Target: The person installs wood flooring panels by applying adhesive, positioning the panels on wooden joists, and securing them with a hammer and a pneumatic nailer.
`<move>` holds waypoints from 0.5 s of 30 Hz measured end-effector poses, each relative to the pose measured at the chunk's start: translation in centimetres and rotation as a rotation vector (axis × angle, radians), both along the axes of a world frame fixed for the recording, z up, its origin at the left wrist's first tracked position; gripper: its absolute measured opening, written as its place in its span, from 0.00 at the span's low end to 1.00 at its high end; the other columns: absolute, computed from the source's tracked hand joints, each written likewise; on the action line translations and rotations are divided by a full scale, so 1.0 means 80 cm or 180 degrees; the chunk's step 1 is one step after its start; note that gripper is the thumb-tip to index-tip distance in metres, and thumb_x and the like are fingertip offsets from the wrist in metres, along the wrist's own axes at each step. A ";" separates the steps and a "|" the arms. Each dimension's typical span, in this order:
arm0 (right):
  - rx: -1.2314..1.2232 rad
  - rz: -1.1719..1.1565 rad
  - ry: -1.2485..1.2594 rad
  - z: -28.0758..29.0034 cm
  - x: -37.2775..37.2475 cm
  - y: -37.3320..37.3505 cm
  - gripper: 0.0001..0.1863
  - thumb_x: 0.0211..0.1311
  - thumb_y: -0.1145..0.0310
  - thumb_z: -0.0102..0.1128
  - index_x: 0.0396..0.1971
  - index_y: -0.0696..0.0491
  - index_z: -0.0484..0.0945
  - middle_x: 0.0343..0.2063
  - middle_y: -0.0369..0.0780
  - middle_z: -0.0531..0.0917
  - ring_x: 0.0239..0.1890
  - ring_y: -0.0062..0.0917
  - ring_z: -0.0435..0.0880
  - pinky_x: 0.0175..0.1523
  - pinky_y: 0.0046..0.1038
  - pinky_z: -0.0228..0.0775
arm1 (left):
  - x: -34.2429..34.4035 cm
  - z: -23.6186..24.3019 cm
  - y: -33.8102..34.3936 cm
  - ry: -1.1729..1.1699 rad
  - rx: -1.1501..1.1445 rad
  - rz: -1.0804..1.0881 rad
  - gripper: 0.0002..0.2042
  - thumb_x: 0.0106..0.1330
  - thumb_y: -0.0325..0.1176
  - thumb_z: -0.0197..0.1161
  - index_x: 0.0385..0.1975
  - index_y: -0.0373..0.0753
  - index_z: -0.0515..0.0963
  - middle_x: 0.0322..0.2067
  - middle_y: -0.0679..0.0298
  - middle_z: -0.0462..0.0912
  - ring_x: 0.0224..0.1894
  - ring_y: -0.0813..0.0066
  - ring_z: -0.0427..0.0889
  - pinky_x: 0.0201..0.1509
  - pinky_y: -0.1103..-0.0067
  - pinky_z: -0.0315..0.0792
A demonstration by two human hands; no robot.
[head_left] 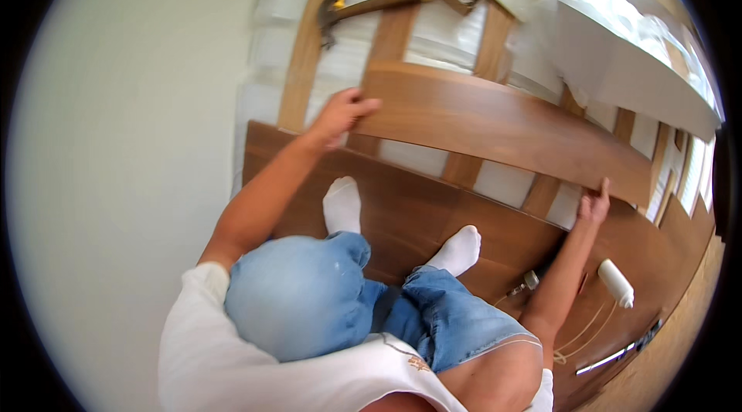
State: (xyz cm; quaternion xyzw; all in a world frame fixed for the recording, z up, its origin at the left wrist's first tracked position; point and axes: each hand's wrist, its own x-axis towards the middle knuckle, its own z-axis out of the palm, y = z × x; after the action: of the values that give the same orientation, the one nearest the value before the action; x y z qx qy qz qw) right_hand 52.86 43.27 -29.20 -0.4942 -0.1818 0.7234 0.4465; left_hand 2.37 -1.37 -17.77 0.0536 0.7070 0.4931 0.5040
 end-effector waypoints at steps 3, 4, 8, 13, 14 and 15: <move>-0.0100 0.0511 0.0744 0.031 -0.060 -0.095 0.17 0.68 0.76 0.62 0.56 0.58 0.78 0.53 0.44 0.84 0.61 0.36 0.79 0.70 0.44 0.69 | -0.073 -0.044 -0.069 -0.0026 -0.0565 -0.0281 0.16 0.70 0.45 0.67 0.48 0.41 0.80 0.40 0.72 0.81 0.36 0.82 0.76 0.40 0.80 0.70; 0.0143 0.0639 0.0497 0.025 -0.080 -0.125 0.14 0.65 0.72 0.67 0.49 0.56 0.80 0.45 0.40 0.84 0.50 0.32 0.80 0.58 0.42 0.74 | -0.081 -0.040 -0.075 -0.0048 -0.0591 -0.0197 0.11 0.72 0.42 0.66 0.44 0.42 0.79 0.33 0.75 0.76 0.32 0.86 0.73 0.35 0.82 0.70; -0.0119 0.0891 -0.0038 0.072 -0.202 -0.249 0.17 0.64 0.68 0.72 0.49 0.55 0.79 0.45 0.39 0.86 0.46 0.30 0.86 0.52 0.42 0.82 | -0.212 -0.093 -0.225 -0.0085 -0.0110 0.0360 0.18 0.75 0.35 0.61 0.57 0.30 0.77 0.54 0.59 0.83 0.57 0.69 0.80 0.64 0.72 0.72; -0.0417 0.0583 0.0299 0.061 -0.180 -0.293 0.18 0.68 0.69 0.67 0.54 0.57 0.76 0.51 0.41 0.84 0.54 0.34 0.84 0.60 0.45 0.78 | -0.189 -0.102 -0.174 0.0921 -0.0557 0.1135 0.20 0.78 0.41 0.55 0.55 0.29 0.78 0.54 0.59 0.83 0.55 0.69 0.81 0.62 0.73 0.72; -0.0393 0.0585 0.0452 0.063 -0.180 -0.295 0.17 0.70 0.69 0.66 0.55 0.57 0.75 0.53 0.42 0.83 0.57 0.35 0.82 0.63 0.47 0.75 | -0.184 -0.101 -0.172 0.1111 -0.0641 0.1235 0.21 0.79 0.43 0.53 0.55 0.28 0.78 0.53 0.59 0.83 0.53 0.69 0.81 0.61 0.73 0.72; -0.0404 0.0599 0.0506 0.058 -0.178 -0.299 0.17 0.70 0.69 0.65 0.55 0.56 0.76 0.53 0.42 0.83 0.57 0.34 0.82 0.63 0.47 0.75 | -0.186 -0.102 -0.182 0.1260 -0.0638 0.1209 0.21 0.79 0.43 0.53 0.55 0.28 0.78 0.53 0.59 0.83 0.53 0.69 0.81 0.61 0.73 0.72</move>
State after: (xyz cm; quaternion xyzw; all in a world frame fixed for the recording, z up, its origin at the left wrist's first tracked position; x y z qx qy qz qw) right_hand 38.65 19.35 -24.57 -0.4434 -0.1453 0.8090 0.3576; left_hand -12.48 -15.92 -25.92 -0.0347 0.8342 0.4862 0.2577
